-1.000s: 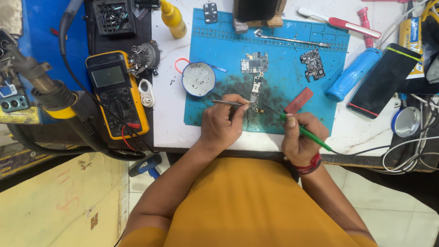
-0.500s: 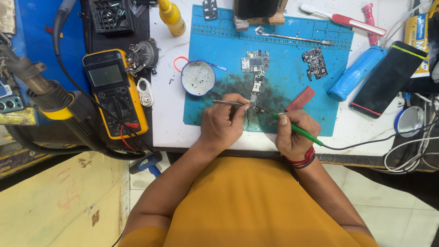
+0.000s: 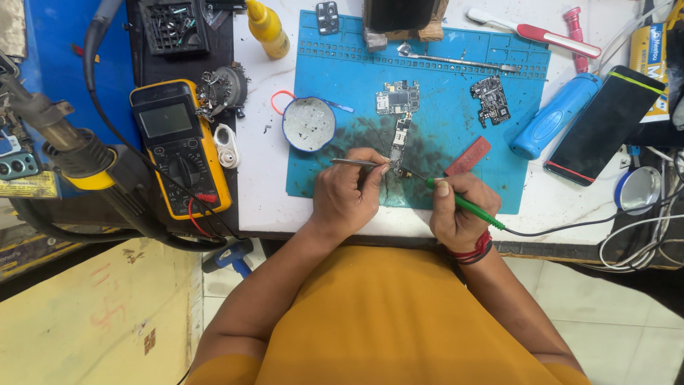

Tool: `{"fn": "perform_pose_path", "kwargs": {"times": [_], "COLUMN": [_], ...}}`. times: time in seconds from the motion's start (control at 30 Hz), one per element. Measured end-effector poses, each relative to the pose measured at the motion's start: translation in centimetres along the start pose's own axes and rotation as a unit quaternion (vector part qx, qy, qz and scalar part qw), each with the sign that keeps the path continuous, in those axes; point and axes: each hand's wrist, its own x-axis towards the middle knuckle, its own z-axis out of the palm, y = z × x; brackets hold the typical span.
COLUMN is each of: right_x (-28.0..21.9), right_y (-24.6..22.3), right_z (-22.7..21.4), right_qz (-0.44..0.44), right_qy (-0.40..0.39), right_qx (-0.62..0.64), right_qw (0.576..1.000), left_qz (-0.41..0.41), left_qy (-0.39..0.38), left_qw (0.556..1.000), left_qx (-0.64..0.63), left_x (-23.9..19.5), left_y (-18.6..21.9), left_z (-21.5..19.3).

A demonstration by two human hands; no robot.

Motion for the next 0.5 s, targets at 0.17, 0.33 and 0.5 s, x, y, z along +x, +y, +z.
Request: {"fn": "perform_pose_path", "kwargs": {"times": [0.17,0.33,0.5], "right_x": [0.03,0.06,0.47], "right_y": [0.05,-0.09,-0.61], "right_z": [-0.04,-0.06,-0.18], "right_qz": [-0.001,0.000,0.004], "right_qy": [0.001,-0.001,0.014], "right_qx": [-0.001,0.004,-0.014], "right_qw": [1.000,1.000,1.000], "left_qz": [-0.003,-0.008,-0.011], "left_qy": [-0.002,-0.002,-0.006], "left_qw": [1.000,1.000,1.000], "left_qx": [0.000,0.002,-0.011], "left_x": [0.00,-0.04,-0.04], "left_y": [0.04,0.05,0.00], "left_z": [-0.01,0.00,0.02]}}
